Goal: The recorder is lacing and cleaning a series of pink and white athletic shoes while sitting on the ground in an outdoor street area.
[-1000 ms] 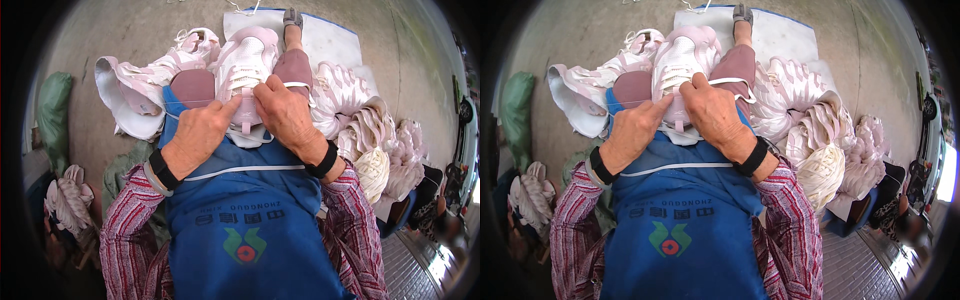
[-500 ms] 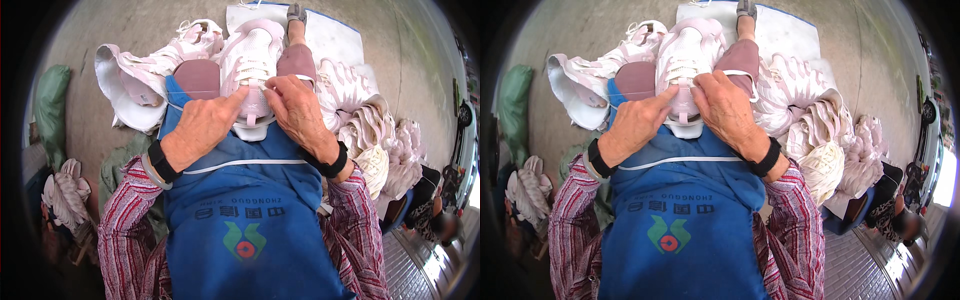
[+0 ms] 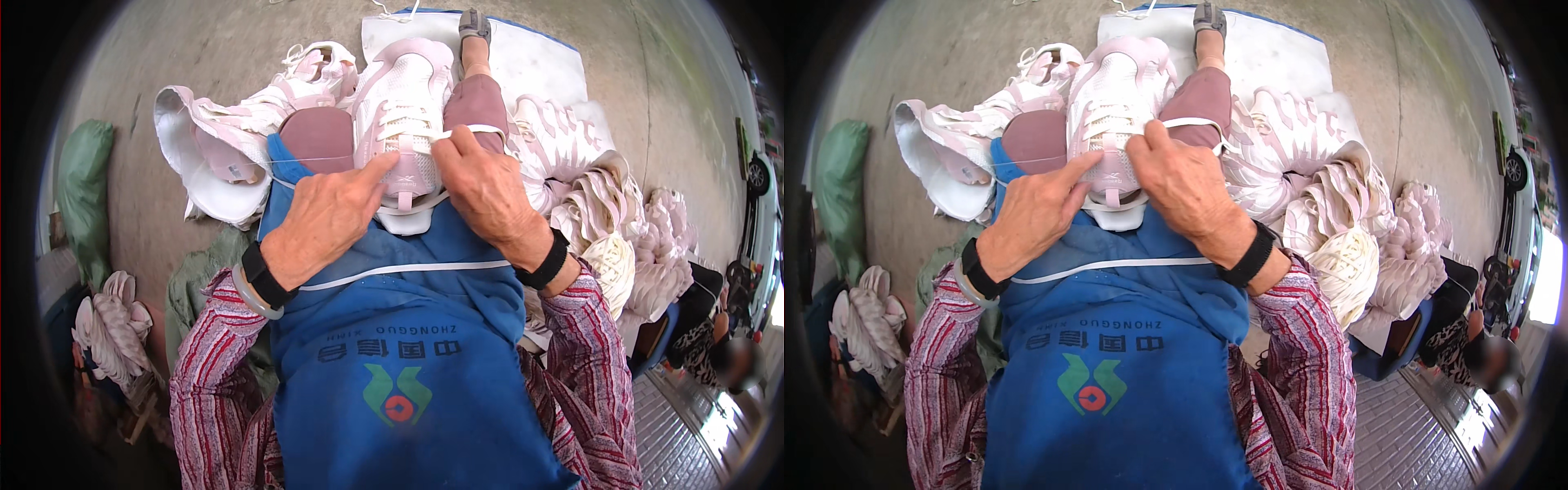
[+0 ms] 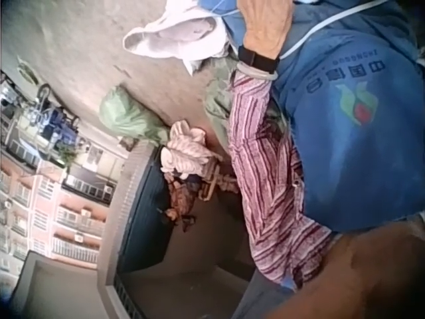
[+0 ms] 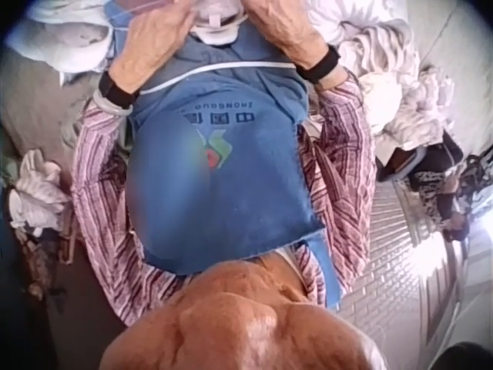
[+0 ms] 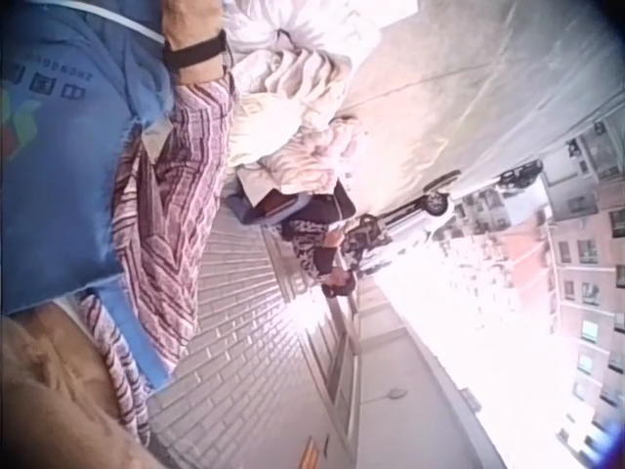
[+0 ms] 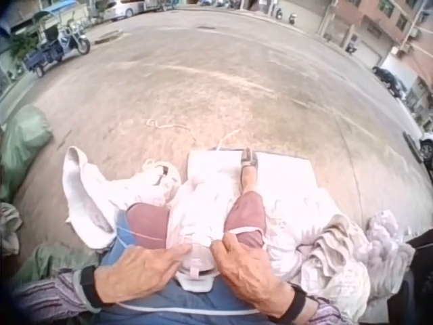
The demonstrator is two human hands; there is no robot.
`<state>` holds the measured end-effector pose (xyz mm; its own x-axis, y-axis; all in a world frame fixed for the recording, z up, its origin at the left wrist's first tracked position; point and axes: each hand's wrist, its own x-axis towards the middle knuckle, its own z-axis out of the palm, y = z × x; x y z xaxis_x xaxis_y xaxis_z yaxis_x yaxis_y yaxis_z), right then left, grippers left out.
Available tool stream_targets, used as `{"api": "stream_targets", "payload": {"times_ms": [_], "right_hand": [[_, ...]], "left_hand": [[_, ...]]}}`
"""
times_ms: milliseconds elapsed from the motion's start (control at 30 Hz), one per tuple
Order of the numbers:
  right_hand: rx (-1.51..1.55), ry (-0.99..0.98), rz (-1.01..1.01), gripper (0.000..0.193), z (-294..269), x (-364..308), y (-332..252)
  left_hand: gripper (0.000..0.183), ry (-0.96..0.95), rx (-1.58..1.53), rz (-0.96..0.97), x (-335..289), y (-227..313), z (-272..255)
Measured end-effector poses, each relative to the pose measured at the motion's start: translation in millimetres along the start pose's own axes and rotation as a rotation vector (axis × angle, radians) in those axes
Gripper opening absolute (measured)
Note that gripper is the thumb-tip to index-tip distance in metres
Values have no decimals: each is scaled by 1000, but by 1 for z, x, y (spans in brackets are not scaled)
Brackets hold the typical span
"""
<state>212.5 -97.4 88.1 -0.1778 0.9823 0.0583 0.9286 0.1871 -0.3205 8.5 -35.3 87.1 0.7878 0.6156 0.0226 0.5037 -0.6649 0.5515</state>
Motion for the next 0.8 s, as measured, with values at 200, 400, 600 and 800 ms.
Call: {"api": "stream_targets", "payload": {"times_ms": [200, 400, 600, 800], "right_hand": [[407, 45, 217, 10, 3, -27, 25], [762, 85, 356, 13, -17, -10, 26], [783, 109, 273, 13, -3, 6, 11], [599, 301, 112, 10, 14, 12, 8]], "left_hand": [[17, 9, -541, -321, -23, -2, -23], [19, -184, -1119, -679, -54, 23, -55], [35, -398, -1383, -902, -61, 31, -6], [46, -65, -1704, -1071, -41, 32, 14]]}}
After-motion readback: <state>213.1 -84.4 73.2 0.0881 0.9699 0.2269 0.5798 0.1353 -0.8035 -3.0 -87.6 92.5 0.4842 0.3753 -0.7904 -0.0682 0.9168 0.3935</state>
